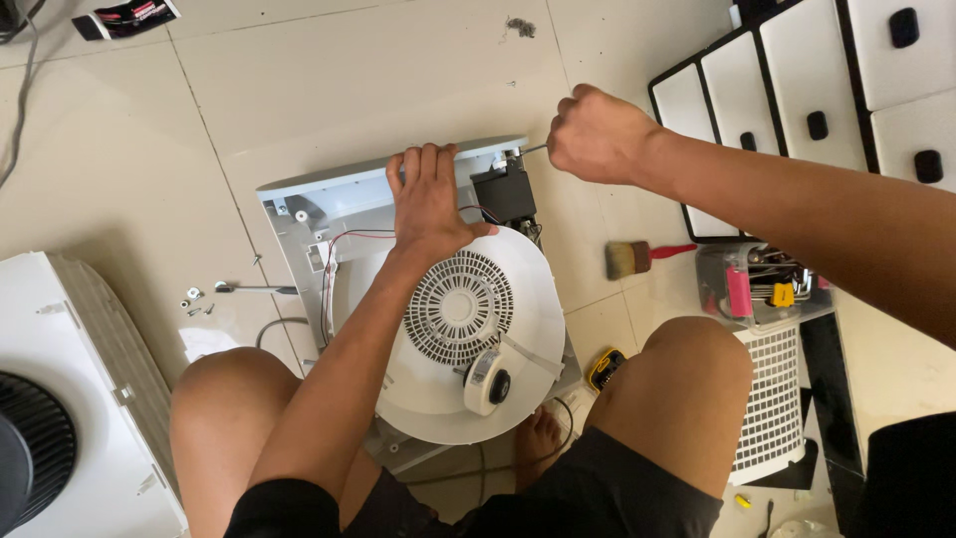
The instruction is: The person disassembles an electric fan by removing screws from the housing and detaching internal components. They use a screwdriver to loosen fasteners, remove a black box-like component, and detach the fan motor assembly from the housing.
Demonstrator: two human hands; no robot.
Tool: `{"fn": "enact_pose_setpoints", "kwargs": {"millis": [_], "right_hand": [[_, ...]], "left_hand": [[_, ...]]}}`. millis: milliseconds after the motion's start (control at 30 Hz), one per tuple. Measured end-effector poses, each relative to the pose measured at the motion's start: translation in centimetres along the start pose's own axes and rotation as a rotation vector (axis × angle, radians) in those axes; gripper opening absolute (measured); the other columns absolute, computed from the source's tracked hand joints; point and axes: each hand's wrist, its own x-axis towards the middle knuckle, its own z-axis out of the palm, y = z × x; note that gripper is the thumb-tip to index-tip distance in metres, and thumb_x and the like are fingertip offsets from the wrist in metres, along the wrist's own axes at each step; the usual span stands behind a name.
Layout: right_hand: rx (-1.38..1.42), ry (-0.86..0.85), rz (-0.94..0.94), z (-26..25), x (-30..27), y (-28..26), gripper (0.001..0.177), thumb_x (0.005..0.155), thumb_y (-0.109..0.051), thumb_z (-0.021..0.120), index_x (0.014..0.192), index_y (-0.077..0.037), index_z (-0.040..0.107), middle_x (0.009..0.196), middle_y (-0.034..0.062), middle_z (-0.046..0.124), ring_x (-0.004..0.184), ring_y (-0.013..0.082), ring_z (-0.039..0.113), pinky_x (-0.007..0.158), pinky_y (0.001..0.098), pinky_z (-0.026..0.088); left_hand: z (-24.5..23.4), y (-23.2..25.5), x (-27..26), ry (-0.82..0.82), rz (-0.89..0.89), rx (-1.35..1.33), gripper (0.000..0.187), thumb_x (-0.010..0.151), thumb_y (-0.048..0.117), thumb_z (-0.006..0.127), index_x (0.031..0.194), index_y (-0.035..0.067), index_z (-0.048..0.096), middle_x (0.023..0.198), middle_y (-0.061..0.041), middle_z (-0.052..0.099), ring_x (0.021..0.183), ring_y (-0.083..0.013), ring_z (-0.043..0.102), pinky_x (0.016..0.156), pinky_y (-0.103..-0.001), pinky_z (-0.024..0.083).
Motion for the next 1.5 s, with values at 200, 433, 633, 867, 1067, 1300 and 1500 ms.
{"fn": "enact_pose_setpoints", "kwargs": {"millis": [200, 433, 633, 867, 1067, 1300, 1500], "right_hand": [[0.026, -0.096, -0.050, -1.2, 0.8, 0.0, 0.014, 0.082, -0.012, 0.063, 0.071, -0.011, 0.072, 0.078, 0.0042, 0.074, 0.078, 0.0228, 0.074, 0.069, 0.0363, 0.058], [0.436, -0.318, 0.346, -0.9, 2.7, 0.3, 0.016, 0.083, -0.006, 0.062, 0.084, -0.006, 0.078, 0.093, 0.0161, 0.075, 0.090, 0.0309, 0.073, 0.078, 0.0422, 0.059], [0.595, -0.340, 0.501, -0.2, 2.5, 0.7, 0.015, 0.085, -0.010, 0.064, 0.089, -0.005, 0.078, 0.094, 0.0170, 0.075, 0.093, 0.0333, 0.072, 0.079, 0.0442, 0.058], [0.396, -0.310, 0.385, -0.9, 1.6, 0.2, 0.015, 0.085, -0.007, 0.063, 0.084, -0.008, 0.078, 0.095, 0.0142, 0.077, 0.090, 0.0305, 0.074, 0.072, 0.0424, 0.058], [0.717, -0.213, 0.694, 5.9, -9.1, -3.8, 0.026, 0.105, -0.030, 0.056, 0.109, -0.008, 0.069, 0.087, 0.0187, 0.075, 0.084, 0.0378, 0.071, 0.074, 0.0513, 0.053], [1.757, 0.200, 1.016, 22.2, -10.4, -20.6, 0.020, 0.102, -0.008, 0.048, 0.119, -0.002, 0.053, 0.083, 0.0152, 0.076, 0.072, 0.0273, 0.069, 0.065, 0.0371, 0.055], [1.275, 0.522, 1.072, 27.6, -5.1, -28.6, 0.017, 0.093, -0.016, 0.066, 0.098, 0.000, 0.061, 0.081, 0.0156, 0.071, 0.072, 0.0330, 0.070, 0.069, 0.0425, 0.055]], "left_hand": [[0.6, -0.7, -0.1, 0.057, 0.048, -0.033, 0.115, 0.045, 0.042, 0.102, 0.137, -0.004, 0.049, 0.133, -0.013, 0.050, 0.135, -0.0320, 0.036, 0.117, -0.052, 0.016], [0.6, -0.6, 0.1, 0.056, 0.044, -0.037, 0.115, 0.045, 0.042, 0.102, 0.137, -0.003, 0.050, 0.133, -0.013, 0.050, 0.136, -0.0328, 0.035, 0.117, -0.054, 0.015], [0.6, -0.4, 0.2, 0.012, 0.023, -0.007, 0.114, 0.048, 0.043, 0.101, 0.137, -0.002, 0.048, 0.133, -0.012, 0.049, 0.135, -0.0316, 0.035, 0.117, -0.054, 0.014], [0.3, 0.3, 0.5, -0.015, -0.025, 0.043, 0.117, 0.045, 0.046, 0.101, 0.138, 0.001, 0.045, 0.130, -0.012, 0.047, 0.135, -0.0319, 0.032, 0.118, -0.053, 0.010], [1.5, 0.0, 0.9, -0.031, -0.061, 0.128, 0.121, 0.045, 0.054, 0.100, 0.139, 0.002, 0.043, 0.130, -0.012, 0.046, 0.135, -0.0335, 0.031, 0.118, -0.052, 0.010], [1.1, 1.2, 1.2, -0.112, -0.135, 0.269, 0.120, 0.047, 0.062, 0.096, 0.139, 0.005, 0.043, 0.129, -0.012, 0.046, 0.136, -0.0328, 0.031, 0.119, -0.052, 0.009], [1.2, -0.9, 0.4, -0.171, 0.001, 0.276, 0.131, 0.052, 0.062, 0.094, 0.150, 0.001, 0.031, 0.142, -0.015, 0.043, 0.143, -0.0330, 0.028, 0.121, -0.051, 0.011]]}}
